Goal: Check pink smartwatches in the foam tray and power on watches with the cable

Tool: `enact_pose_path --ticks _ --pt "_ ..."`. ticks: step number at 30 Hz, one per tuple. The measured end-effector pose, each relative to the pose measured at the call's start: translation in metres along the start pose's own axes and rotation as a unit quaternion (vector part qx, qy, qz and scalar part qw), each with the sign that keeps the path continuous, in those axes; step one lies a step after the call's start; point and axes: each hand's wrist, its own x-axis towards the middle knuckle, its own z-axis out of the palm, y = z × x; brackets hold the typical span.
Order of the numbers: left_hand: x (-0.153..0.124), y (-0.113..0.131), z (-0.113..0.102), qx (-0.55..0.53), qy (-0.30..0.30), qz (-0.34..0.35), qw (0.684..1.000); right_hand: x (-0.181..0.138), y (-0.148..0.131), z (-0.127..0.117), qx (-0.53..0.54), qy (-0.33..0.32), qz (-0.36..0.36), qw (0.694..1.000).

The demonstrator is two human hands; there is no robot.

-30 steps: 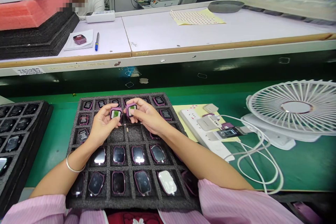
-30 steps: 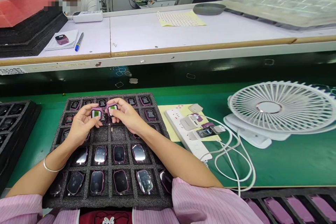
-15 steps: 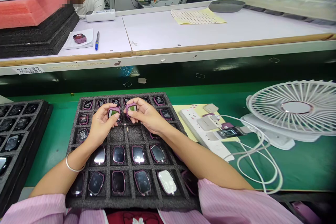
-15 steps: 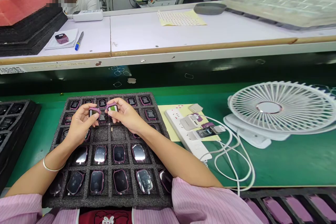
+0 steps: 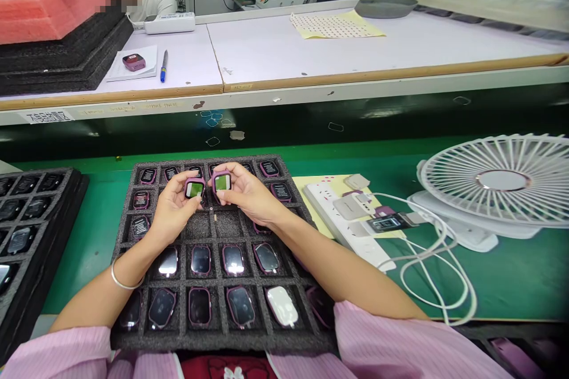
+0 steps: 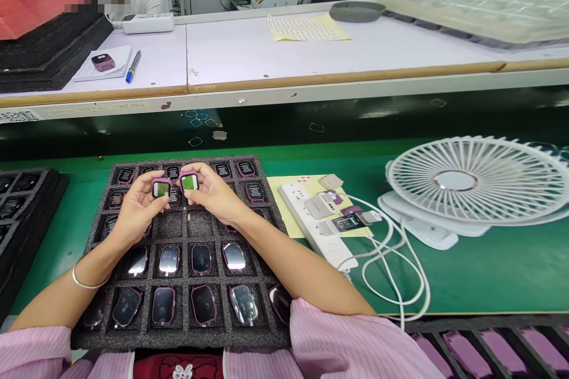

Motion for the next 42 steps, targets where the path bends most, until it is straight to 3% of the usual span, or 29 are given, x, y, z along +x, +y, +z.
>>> enact_pose_path --ticks 14,29,42 --pt "-0.0034 0.0049 0.0013 -0.027 0.006 -0.041 0.999 -0.0015 -0.0019 -0.0010 -0.012 0.029 0.011 0.999" --pt "-0.0007 0.0051 0.0012 -0.050 0.048 -0.038 0.997 -0.0014 -0.0063 -0.0020 0.047 0.008 0.025 0.999" --pt "-0.0016 0.0026 0.0001 -0.049 0.015 -0.025 0.998 -0.0025 -0.0048 -0.0042 0.046 -0.013 0.012 0.999"
